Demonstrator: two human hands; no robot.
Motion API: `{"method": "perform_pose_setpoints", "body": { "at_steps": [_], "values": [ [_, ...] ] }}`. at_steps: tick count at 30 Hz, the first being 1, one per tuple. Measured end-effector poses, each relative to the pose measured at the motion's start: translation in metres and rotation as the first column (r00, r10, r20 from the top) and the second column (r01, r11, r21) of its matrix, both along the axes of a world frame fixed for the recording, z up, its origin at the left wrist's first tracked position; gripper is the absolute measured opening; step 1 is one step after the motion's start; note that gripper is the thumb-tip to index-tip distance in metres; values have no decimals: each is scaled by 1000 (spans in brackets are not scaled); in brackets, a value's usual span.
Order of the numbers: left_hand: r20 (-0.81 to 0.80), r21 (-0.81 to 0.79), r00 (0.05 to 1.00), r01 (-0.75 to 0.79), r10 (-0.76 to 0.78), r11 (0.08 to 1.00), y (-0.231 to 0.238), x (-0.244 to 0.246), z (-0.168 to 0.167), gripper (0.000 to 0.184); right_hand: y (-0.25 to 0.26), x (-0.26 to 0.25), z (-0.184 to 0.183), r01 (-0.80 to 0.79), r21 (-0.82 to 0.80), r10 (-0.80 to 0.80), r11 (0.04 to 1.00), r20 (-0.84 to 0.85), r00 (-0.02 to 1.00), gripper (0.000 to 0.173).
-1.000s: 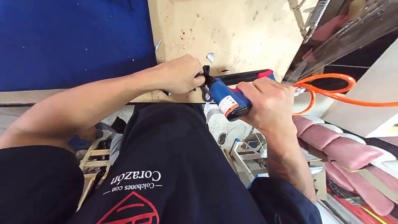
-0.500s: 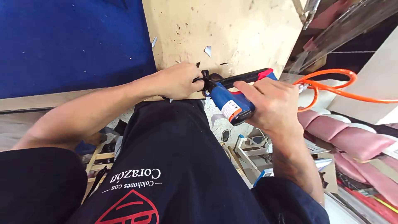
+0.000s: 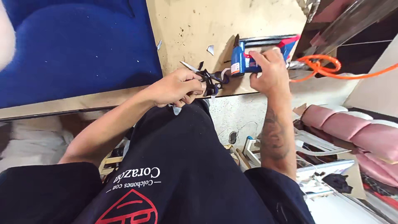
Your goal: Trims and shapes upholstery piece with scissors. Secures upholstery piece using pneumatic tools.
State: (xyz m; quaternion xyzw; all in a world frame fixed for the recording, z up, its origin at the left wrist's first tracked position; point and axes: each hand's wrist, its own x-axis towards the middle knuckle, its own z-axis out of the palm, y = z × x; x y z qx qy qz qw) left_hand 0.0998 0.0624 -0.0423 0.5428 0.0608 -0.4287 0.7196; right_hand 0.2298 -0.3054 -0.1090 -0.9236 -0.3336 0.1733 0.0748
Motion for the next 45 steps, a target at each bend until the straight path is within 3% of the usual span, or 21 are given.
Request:
{"method": "perform_pose_setpoints", "body": {
  "at_steps": [3, 4, 6, 10, 14, 18, 24, 28, 32, 34, 36, 38, 40, 45],
  "values": [
    [63, -102, 992, -106, 113, 989, -1, -13, 5, 29, -1, 4, 5, 143, 76, -145, 987, 29, 989, 49],
    [105, -109, 983, -138, 149, 984, -2, -16, 7, 28, 4, -1, 18, 186, 144, -197, 972, 63, 978, 38],
    [198, -135, 952, -208, 232, 969, -4, -23, 10, 22, 28, -22, 58, 236, 320, -288, 918, 126, 949, 32],
    [439, -121, 844, -283, 307, 951, -15, -30, 14, 26, 83, -90, 126, 140, 641, -167, 755, -18, 986, 31],
    [545, -74, 783, -311, 299, 948, -28, -33, 22, 26, 113, -132, 135, 197, 815, -191, 546, -108, 976, 28],
    [593, -91, 758, -272, 271, 958, -33, -40, 35, 22, 124, -145, 133, 202, 847, -218, 492, -105, 970, 21],
    [732, -39, 651, -255, 201, 966, -32, -43, 42, 18, 126, -154, 134, 92, 865, -237, 493, 32, 971, 20],
    [750, -42, 632, -251, 197, 967, -32, -46, 46, 13, 123, -159, 132, 27, 877, -225, 481, 93, 970, 20],
    [718, -62, 663, -245, 213, 968, -34, -49, 50, 10, 118, -159, 131, 2, 905, -137, 426, 63, 989, 19],
    [700, -88, 677, -232, 226, 969, -36, -48, 54, 11, 118, -159, 132, 86, 939, -116, 334, -50, 992, 16],
    [687, -116, 687, -219, 238, 969, -37, -46, 57, 13, 119, -157, 135, 182, 940, -139, 288, -148, 979, 28],
    [687, -119, 687, -215, 237, 969, -36, -45, 58, 13, 121, -155, 139, 204, 928, -152, 312, -163, 975, 32],
    [675, -121, 700, -204, 232, 971, -35, -45, 59, 14, 124, -157, 141, 171, 924, -164, 341, -121, 979, 23],
    [463, -235, 859, -120, 219, 965, -26, -51, 57, 17, 128, -160, 137, 145, 925, -162, 352, -92, 982, 19]
  ]
}}
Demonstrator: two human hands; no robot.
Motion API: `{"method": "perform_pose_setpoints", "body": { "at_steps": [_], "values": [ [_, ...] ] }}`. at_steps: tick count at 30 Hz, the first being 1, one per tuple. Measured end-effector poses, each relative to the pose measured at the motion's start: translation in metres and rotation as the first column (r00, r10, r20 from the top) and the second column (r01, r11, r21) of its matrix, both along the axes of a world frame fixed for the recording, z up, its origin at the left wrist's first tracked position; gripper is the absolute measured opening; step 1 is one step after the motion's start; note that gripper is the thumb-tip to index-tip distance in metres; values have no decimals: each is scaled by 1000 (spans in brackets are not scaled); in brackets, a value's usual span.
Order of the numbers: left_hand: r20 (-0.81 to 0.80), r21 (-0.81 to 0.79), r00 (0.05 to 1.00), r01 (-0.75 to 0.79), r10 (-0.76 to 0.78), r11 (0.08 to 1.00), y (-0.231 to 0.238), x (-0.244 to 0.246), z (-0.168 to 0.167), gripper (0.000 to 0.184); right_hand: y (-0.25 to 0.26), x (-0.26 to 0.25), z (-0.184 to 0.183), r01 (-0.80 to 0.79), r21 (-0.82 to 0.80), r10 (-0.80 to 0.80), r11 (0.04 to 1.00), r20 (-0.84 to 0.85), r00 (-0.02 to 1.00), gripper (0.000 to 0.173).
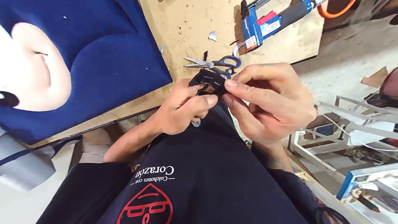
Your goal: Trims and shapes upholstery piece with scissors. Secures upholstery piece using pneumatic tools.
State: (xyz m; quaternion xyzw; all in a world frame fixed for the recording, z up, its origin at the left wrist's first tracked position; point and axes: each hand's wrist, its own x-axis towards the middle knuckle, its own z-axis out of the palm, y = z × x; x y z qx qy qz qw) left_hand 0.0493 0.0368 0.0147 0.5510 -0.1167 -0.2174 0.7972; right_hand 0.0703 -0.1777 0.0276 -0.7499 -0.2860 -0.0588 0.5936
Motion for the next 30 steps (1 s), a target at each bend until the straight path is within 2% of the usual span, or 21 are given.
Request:
{"method": "perform_pose_setpoints", "body": {
  "at_steps": [2, 5, 8, 10, 12, 18, 22, 27, 30],
  "values": [
    [-34, -39, 999, -11, 9, 999, -1, 0, 0, 26, 1, 0, -2, -18, 14, 18, 1000, -21, 1000, 17],
    [-21, 105, 996, -88, 91, 991, -6, 0, 4, 38, 2, -2, -3, 7, 12, -6, 1000, -43, 999, 18],
    [-78, 257, 991, -86, 109, 963, -7, 2, 11, 49, 8, -8, 0, 161, -163, -144, 973, 107, 984, 27],
    [-159, 263, 979, -79, 125, 961, -9, 2, 16, 53, 13, -12, 1, 259, -262, -203, 930, 223, 954, 27],
    [-174, 233, 972, -114, 157, 966, -12, 1, 17, 50, 17, -12, 0, 319, -295, -235, 900, 288, 928, 23],
    [16, 309, 971, -233, 240, 922, -19, -2, 13, 37, 24, -12, -4, 387, -321, -265, 864, 364, 893, 22],
    [81, 288, 955, -295, 284, 911, -21, -2, 10, 35, 30, -15, -7, 441, -295, -306, 848, 408, 860, 16],
    [78, 199, 932, -363, 354, 910, -28, -5, 8, 32, 35, -11, -12, 471, -317, -326, 823, 415, 849, 14],
    [67, 171, 922, -387, 381, 906, -34, -2, 11, 33, 38, -9, -16, 502, -271, -351, 821, 453, 819, 15]
  ]
}}
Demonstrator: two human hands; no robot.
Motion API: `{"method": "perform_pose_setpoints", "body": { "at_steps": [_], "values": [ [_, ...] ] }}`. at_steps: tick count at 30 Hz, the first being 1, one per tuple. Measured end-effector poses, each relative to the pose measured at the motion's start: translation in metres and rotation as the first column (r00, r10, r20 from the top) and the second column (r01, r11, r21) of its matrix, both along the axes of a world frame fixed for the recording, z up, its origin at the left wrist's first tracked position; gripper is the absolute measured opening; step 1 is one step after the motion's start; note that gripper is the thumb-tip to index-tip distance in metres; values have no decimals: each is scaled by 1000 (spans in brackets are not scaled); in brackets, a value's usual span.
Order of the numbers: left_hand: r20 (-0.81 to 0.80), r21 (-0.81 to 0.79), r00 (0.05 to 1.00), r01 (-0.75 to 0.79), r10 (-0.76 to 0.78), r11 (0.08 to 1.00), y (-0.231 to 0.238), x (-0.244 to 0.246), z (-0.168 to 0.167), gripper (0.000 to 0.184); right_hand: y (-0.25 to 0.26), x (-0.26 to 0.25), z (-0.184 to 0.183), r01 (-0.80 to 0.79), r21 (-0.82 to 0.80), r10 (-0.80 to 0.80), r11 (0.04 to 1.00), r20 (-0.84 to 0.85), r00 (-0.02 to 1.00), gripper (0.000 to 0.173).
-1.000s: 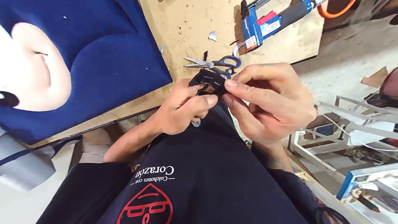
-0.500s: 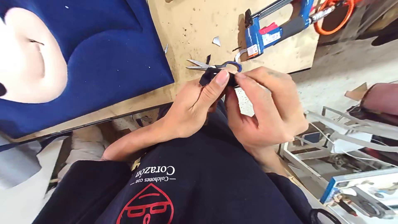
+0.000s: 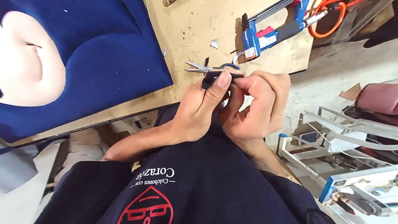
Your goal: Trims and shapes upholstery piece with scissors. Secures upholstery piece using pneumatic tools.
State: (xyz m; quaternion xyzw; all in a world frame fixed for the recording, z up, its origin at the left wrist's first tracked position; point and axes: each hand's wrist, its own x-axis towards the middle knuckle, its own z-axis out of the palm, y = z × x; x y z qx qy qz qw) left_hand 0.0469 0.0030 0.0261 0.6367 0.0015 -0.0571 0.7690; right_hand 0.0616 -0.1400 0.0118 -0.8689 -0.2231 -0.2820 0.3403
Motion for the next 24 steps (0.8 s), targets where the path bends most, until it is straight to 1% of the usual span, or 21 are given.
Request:
{"method": "perform_pose_setpoints", "body": {
  "at_steps": [4, 7, 9, 12, 14, 15, 17, 19, 20, 22, 24],
  "values": [
    [-22, -1, 1000, 10, -10, 1000, -2, 6, 6, 40, -3, -4, 2, -26, -35, 29, 999, 70, 997, 21],
    [-60, 30, 998, 38, -36, 999, -2, 7, 7, 39, -8, -5, 0, -64, -69, 71, 996, 91, 993, 24],
    [-91, 34, 995, 45, -42, 998, -3, 7, 6, 38, -9, -4, -3, -80, -93, 90, 992, 107, 990, 24],
    [-162, 21, 987, 28, -24, 999, -4, 6, 0, 39, -9, 0, -9, -98, -141, 112, 985, 96, 989, 22],
    [-241, -31, 970, 33, -40, 999, -3, 6, -3, 43, -9, 1, -10, -117, -163, 131, 980, 77, 988, 21],
    [-300, -77, 952, 39, -61, 996, -1, 7, -3, 45, -10, 2, -9, -132, -159, 143, 978, 61, 988, 20],
    [-368, -158, 922, 68, -123, 985, 4, 9, -3, 48, -13, 2, -6, -205, -75, 205, 976, -7, 979, 15],
    [-355, -214, 911, 139, -209, 967, 14, 11, -2, 47, -20, 3, -1, -279, 59, 283, 958, -70, 957, 12],
    [-343, -240, 903, 183, -259, 954, 18, 10, -2, 45, -26, 6, 3, -290, 98, 299, 952, -100, 949, 12],
    [-326, -293, 876, 265, -356, 919, 27, 6, -4, 41, -48, 22, 7, -269, 59, 275, 961, -185, 943, 15],
    [-321, -328, 841, 333, -436, 884, 36, -1, -6, 37, -78, 53, -7, -221, -75, 184, 972, -332, 925, 22]
  ]
}}
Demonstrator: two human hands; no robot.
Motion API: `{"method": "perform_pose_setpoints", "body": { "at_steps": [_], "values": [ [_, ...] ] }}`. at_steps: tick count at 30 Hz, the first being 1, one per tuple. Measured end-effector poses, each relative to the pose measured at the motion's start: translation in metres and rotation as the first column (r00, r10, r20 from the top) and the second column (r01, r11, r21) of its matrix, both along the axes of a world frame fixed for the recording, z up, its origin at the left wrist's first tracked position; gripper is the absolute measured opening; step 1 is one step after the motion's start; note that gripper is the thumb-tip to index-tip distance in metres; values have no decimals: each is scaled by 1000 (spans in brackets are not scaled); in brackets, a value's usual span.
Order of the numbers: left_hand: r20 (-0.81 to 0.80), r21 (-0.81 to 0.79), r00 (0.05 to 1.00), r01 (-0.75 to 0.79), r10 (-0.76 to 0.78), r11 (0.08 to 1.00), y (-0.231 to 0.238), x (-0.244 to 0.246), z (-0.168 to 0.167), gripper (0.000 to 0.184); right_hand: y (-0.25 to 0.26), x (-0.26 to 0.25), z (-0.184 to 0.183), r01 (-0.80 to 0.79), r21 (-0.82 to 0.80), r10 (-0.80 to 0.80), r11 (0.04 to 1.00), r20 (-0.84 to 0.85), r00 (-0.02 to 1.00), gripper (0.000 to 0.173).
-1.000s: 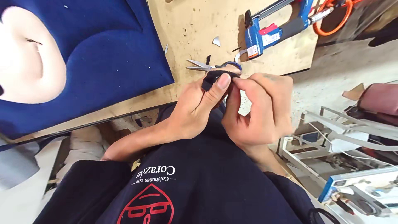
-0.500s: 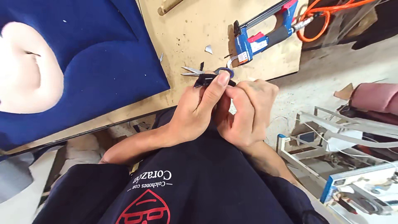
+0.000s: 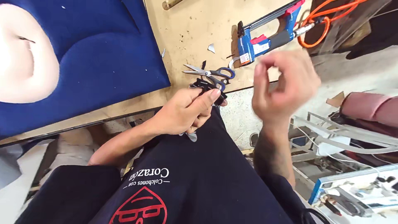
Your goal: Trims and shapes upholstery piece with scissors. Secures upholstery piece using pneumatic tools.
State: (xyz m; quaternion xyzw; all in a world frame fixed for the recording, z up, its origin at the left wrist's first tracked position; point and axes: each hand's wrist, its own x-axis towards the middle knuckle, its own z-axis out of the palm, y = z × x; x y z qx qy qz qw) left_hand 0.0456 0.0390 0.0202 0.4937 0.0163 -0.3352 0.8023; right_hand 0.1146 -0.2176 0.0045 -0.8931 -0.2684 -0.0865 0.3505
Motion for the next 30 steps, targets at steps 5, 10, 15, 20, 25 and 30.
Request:
{"method": "perform_pose_setpoints", "body": {
  "at_steps": [5, 10, 15, 20, 25, 30],
  "values": [
    [-5, -12, 953, 304, -304, 953, 22, -10, -6, 33, -64, 70, -93, -84, -464, -80, 882, -322, 943, 53],
    [-31, -85, 901, 429, -433, 899, 31, -14, -1, 32, -75, 100, -136, -152, -564, -15, 811, -280, 960, 73],
    [-36, -53, 869, 491, -493, 870, 33, -14, 3, 32, -70, 113, -136, -176, -694, -75, 698, -316, 946, 80],
    [-77, 75, 831, 556, -551, 828, 35, -15, -2, 34, -60, 96, -99, -281, -702, -96, 654, -446, 890, 73],
    [-167, 158, 744, 668, -647, 727, 35, -10, -16, 38, -46, 58, -19, -370, -633, -126, 680, -598, 792, 40],
    [-248, 77, 693, 710, -677, 700, 27, -4, -23, 38, -47, 5, 95, -440, -408, 113, 800, -619, 778, 36]
  ]
}}
